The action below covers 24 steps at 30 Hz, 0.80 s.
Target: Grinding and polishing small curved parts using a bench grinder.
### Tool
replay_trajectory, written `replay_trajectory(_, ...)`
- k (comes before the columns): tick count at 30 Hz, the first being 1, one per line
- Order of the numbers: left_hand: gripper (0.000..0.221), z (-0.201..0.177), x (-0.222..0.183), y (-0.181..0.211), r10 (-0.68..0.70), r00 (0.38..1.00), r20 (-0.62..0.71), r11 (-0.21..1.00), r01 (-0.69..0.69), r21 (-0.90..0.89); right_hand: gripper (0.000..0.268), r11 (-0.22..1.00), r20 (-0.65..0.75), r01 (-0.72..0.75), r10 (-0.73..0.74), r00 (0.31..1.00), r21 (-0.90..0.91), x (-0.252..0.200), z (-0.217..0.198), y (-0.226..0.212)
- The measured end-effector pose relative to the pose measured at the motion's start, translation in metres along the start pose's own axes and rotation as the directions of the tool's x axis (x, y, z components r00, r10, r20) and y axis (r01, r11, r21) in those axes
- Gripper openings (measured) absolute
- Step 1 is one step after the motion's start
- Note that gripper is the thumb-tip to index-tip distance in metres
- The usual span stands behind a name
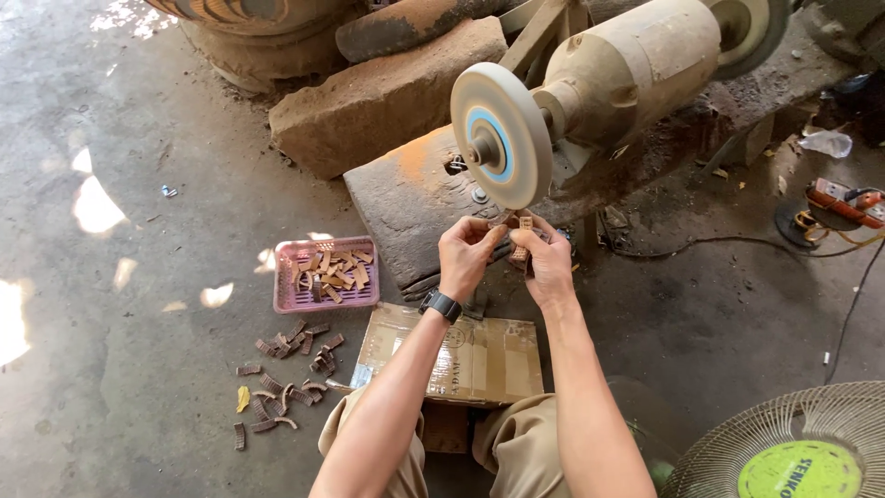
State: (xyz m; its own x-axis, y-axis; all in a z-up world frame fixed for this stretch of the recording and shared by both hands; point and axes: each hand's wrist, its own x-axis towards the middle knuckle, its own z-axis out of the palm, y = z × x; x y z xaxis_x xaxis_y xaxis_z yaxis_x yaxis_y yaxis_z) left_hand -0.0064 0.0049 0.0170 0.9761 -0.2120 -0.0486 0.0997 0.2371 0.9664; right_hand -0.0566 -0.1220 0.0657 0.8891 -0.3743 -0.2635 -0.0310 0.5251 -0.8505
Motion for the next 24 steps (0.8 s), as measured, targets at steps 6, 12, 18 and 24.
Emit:
replay_trajectory(6, 0.018, 0.025, 0.013, 0.002, -0.096, 0.995, 0.034, 0.961, 0.102, -0.256, 0.044, 0.992, 0.054, 0.107, -0.111, 0.992, 0.069, 0.005, -0.006, -0.009)
replay_trajectory(12, 0.017, 0.011, 0.008, 0.002, -0.087, 0.996, 0.004, 0.976, 0.086, -0.199, 0.041, 0.997, 0.054, 0.072, -0.073, 0.996, 0.013, 0.013, -0.016, 0.008)
replay_trajectory(18, 0.019, 0.003, 0.007, -0.018, -0.074, 0.997, -0.013, 0.981, 0.071, -0.182, 0.04, 0.999, 0.063, 0.034, -0.033, 0.997, -0.026, 0.013, -0.019, 0.011)
replay_trajectory(24, 0.017, 0.028, 0.018, -0.002, -0.096, 0.995, 0.007, 0.95, 0.094, -0.297, 0.035, 0.994, 0.035, 0.086, -0.089, 0.995, 0.073, 0.011, -0.006, -0.007)
